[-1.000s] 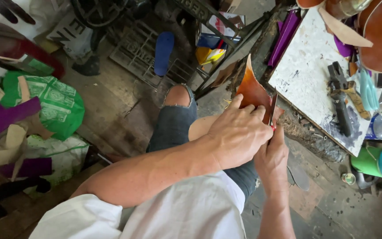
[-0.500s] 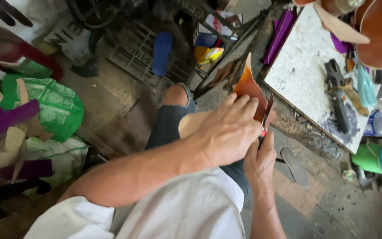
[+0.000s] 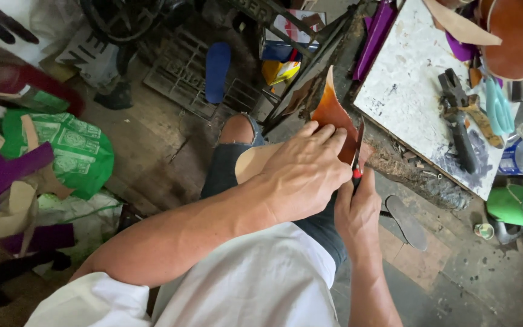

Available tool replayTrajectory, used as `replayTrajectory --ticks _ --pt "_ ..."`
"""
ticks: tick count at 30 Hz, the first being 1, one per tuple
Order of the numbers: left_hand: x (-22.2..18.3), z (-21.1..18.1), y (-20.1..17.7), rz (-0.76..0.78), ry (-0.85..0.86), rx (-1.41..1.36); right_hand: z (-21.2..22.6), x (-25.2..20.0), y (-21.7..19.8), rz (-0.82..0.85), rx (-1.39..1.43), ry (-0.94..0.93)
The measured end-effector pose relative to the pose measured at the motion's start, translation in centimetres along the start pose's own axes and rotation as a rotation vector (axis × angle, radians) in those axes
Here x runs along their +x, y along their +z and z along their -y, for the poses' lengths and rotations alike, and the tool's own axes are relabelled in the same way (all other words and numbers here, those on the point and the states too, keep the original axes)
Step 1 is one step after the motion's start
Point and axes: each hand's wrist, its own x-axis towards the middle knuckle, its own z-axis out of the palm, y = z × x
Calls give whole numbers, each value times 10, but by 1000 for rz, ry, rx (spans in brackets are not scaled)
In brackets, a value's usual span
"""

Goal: The person is refining the edges of leather sole components by trimming them with a utility knife at a workbench.

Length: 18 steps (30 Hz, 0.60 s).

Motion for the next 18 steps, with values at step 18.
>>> replayTrajectory --ticks 18 --pt "4 16 9 -41 84 12 22 0 -8 -3 18 -35"
